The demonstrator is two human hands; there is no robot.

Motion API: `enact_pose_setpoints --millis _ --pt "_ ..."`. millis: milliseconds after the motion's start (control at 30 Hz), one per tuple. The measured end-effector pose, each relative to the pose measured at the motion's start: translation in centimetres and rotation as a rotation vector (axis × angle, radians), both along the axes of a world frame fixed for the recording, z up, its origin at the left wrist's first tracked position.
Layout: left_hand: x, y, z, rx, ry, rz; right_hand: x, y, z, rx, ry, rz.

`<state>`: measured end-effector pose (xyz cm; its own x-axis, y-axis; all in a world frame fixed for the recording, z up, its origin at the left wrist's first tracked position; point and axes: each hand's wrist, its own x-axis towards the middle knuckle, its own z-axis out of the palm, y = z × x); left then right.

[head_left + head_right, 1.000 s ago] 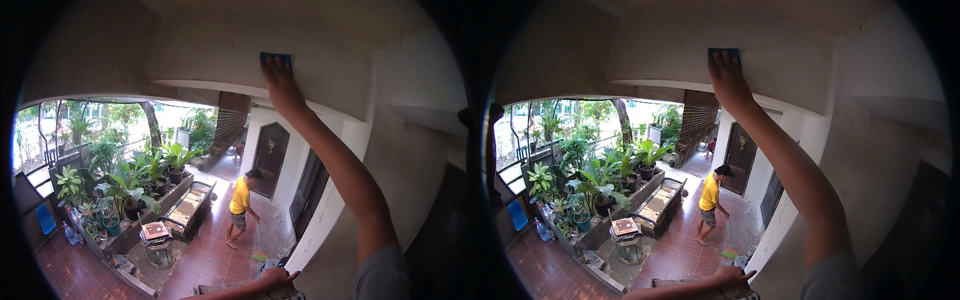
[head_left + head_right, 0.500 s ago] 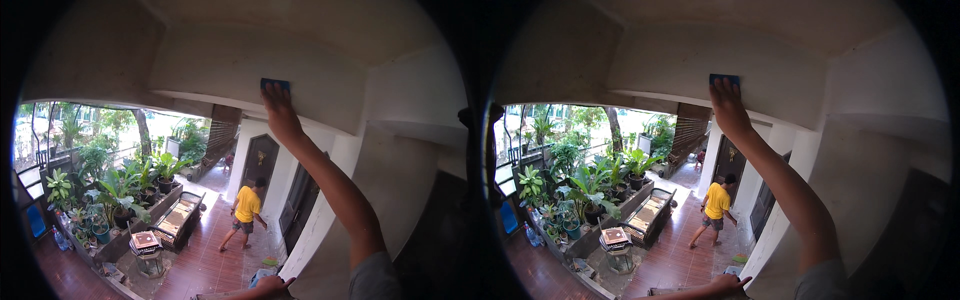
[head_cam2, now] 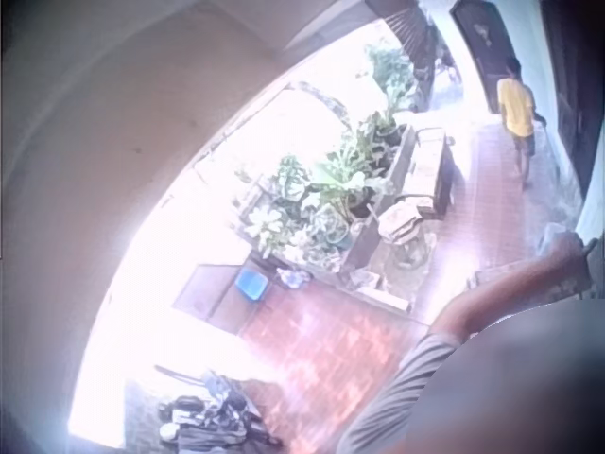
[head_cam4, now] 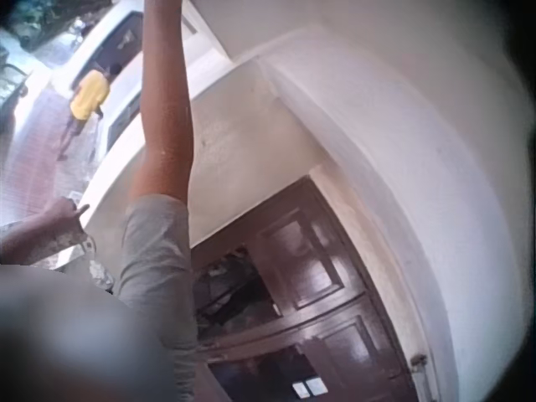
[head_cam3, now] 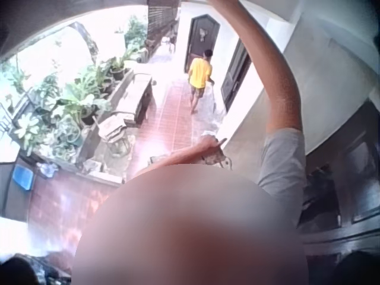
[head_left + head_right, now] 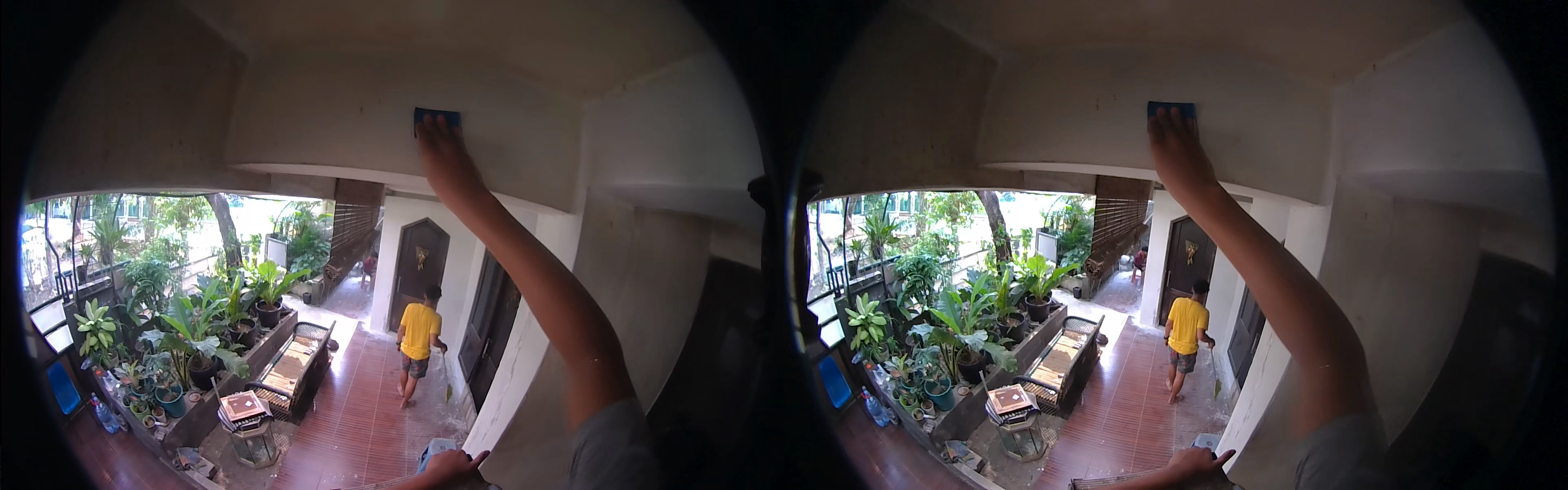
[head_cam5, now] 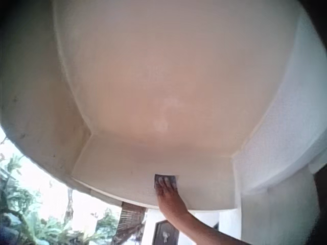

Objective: The person stands on a ladder and uses a sanding block to sand the ceiling and upper wall surfaces. They repeatedly rub the block against the ceiling, occasionally pausing to adjust their grip or reposition the ladder.

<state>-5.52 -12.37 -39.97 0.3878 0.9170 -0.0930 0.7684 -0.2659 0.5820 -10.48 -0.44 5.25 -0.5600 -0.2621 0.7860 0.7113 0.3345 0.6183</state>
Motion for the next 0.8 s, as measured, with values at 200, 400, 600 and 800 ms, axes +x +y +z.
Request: enact_pose_setpoints --millis 200,400,600,800 --pt "0.0 -0.6 0.4 0.091 -0.007 -0.004 0.6 0.7 1.3 0.16 0.042 0.123" --pt "-0.1 -0.4 -0.1 0.057 -0.041 -0.036 1.3 1.4 2.3 0.042 -0.014 -0.102" --pt "0.5 0.1 -0.4 0.078 0.0 0.003 0.9 2.0 4.6 0.144 0.089 0.017" --pt "0.4 0.2 -0.9 0.07 -0.047 0.027 0.7 2.1 6.6 0.18 0.031 0.077"
